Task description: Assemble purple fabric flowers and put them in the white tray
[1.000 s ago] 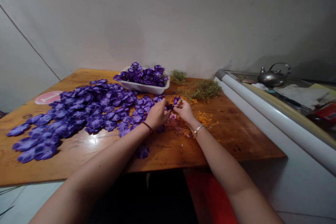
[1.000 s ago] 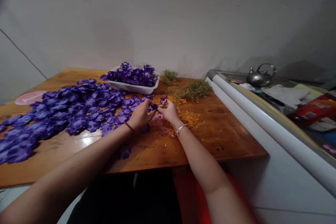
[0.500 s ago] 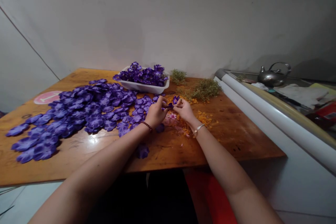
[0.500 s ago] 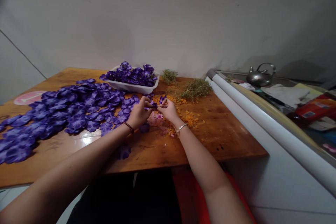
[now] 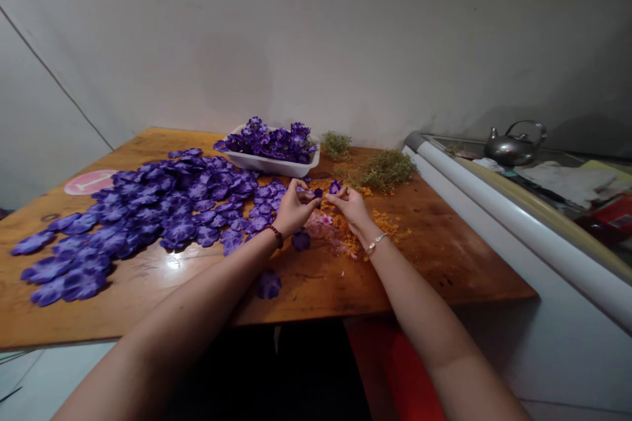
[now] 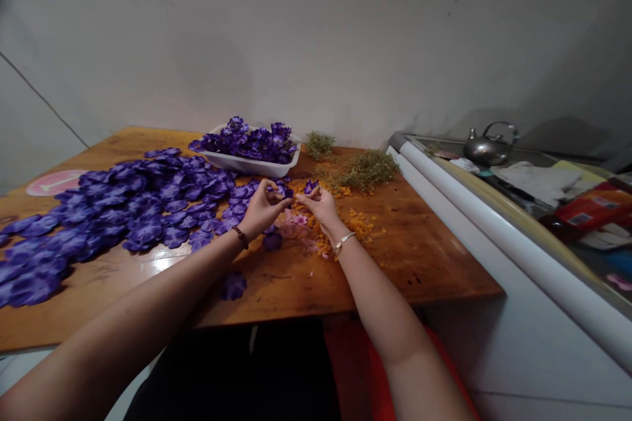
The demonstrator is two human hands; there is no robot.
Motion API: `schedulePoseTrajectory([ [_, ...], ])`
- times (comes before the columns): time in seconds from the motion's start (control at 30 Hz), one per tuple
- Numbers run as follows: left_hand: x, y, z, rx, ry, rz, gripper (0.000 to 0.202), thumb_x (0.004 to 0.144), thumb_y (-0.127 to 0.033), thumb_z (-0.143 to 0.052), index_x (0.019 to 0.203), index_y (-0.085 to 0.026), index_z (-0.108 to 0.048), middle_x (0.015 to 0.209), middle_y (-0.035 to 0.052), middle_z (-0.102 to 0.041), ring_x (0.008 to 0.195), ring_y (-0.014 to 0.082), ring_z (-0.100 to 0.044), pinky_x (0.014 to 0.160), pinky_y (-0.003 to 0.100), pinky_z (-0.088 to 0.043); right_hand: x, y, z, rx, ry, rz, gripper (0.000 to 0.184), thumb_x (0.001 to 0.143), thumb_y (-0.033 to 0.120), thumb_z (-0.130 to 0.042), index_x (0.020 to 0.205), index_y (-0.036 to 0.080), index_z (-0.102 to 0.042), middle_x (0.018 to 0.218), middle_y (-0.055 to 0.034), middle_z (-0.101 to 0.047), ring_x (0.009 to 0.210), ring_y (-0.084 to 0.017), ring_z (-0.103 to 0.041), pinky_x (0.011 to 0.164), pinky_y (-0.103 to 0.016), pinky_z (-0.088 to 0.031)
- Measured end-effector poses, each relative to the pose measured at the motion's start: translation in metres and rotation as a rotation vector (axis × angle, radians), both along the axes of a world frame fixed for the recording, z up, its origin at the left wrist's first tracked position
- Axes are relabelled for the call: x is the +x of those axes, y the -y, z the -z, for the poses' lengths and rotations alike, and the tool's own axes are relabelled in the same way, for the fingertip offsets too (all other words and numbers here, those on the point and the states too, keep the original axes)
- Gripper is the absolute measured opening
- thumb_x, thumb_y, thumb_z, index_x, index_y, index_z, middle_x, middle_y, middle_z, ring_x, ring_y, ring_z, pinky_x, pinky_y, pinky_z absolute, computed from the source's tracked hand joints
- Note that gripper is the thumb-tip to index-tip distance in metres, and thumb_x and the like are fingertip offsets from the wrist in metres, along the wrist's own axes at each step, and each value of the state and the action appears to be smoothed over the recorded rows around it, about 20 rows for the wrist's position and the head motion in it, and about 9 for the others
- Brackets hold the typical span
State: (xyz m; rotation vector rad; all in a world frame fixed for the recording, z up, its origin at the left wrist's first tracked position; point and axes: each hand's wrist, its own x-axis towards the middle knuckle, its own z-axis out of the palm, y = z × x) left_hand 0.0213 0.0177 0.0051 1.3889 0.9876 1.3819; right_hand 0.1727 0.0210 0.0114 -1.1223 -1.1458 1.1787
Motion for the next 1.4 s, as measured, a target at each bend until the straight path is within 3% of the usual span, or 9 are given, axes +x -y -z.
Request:
schedulePoseTrajectory([
  [0.27, -0.003, 0.001, -0.002, 0.075, -0.123, -0.019, 0.039, 0.067, -0.02, -0.071, 0.085, -0.022, -0.037, 0.063, -0.0077, -0.06, 0.065, 0.0139, -0.066, 0.063, 0.023, -0.047, -0.002, 0.004, 0.0, -0.05, 0.005, -0.12, 0.053, 0.049, 0.045, -0.085, 0.066, 0.022, -0.04, 0.066, 0.0037, -0.064, 0.066, -0.017, -0.067, 0.057, -0.026, -0.053],
  [0.5, -0.003, 0.008, -0.003, 0.186, -0.29, -0.073, 0.032, 0.07, -0.016, -0.068, 0.082, -0.023, -0.038, 0.071, -0.0031, -0.066, 0.072, 0.016, -0.068, 0.064, 0.024, -0.047, 0.0, 0.0, 0.003, 0.021, 0.101, -0.103, 0.041, 0.052, 0.031, -0.078, 0.065, 0.023, -0.04, 0.059, 0.0058, -0.059, 0.059, -0.014, -0.061, 0.058, -0.026, -0.05],
  [0.63, -0.001, 0.01, -0.003, 0.176, -0.267, -0.063, 0.031, 0.071, -0.018, -0.067, 0.081, -0.023, -0.038, 0.072, -0.0021, -0.067, 0.073, 0.0167, -0.068, 0.065, 0.024, -0.047, -0.002, 0.0, 0.005, 0.097, 0.139, -0.055, 0.038, 0.05, 0.025, -0.073, 0.065, 0.023, -0.038, 0.06, 0.0063, -0.059, 0.06, -0.012, -0.059, 0.061, -0.025, -0.048],
  [0.77, 0.0, 0.006, -0.004, 0.078, -0.107, -0.041, 0.036, 0.067, -0.022, -0.071, 0.082, -0.022, -0.038, 0.065, -0.0051, -0.061, 0.068, 0.0156, -0.066, 0.065, 0.025, -0.048, -0.003, 0.0, 0.003, 0.044, 0.126, -0.059, 0.033, 0.054, 0.028, -0.069, 0.068, 0.023, -0.039, 0.057, 0.0062, -0.059, 0.057, -0.014, -0.061, 0.056, -0.025, -0.048],
  [0.9, 0.0, 0.0, -0.004, 0.019, 0.023, -0.073, 0.037, 0.066, -0.023, -0.071, 0.083, -0.022, -0.038, 0.064, -0.0069, -0.057, 0.066, 0.0136, -0.063, 0.067, 0.025, -0.048, -0.003, 0.003, -0.001, -0.114, 0.117, -0.213, 0.02, 0.068, 0.039, -0.06, 0.073, 0.023, -0.049, 0.063, 0.0, -0.067, 0.059, -0.018, -0.066, 0.051, -0.028, -0.049],
  [0.97, 0.0, -0.001, -0.004, 0.033, 0.037, -0.076, 0.037, 0.066, -0.023, -0.071, 0.084, -0.022, -0.038, 0.064, -0.0069, -0.057, 0.066, 0.0136, -0.063, 0.068, 0.026, -0.048, -0.003, 0.005, -0.002, -0.138, 0.111, -0.271, 0.022, 0.075, 0.045, -0.053, 0.071, 0.023, -0.052, 0.064, -0.0017, -0.068, 0.059, -0.018, -0.066, 0.051, -0.029, -0.049],
  [1.17, -0.001, 0.001, -0.005, 0.094, 0.009, -0.042, 0.038, 0.066, -0.023, -0.07, 0.084, -0.022, -0.037, 0.065, -0.0067, -0.057, 0.068, 0.0142, -0.064, 0.069, 0.026, -0.047, -0.003, 0.005, 0.001, -0.032, 0.145, -0.339, 0.035, 0.079, 0.055, -0.054, 0.063, 0.024, -0.052, 0.059, -0.0007, -0.062, 0.054, -0.016, -0.061, 0.051, -0.029, -0.049],
  [1.4, -0.004, 0.002, -0.006, 0.145, -0.086, -0.015, 0.037, 0.068, -0.023, -0.069, 0.085, -0.023, -0.036, 0.066, -0.0067, -0.057, 0.067, 0.0141, -0.063, 0.066, 0.025, -0.044, -0.001, 0.003, 0.002, 0.121, 0.267, -0.388, 0.039, 0.086, 0.054, -0.048, 0.062, 0.024, -0.047, 0.06, -0.0009, -0.056, 0.055, -0.015, -0.054, 0.056, -0.031, -0.048],
])
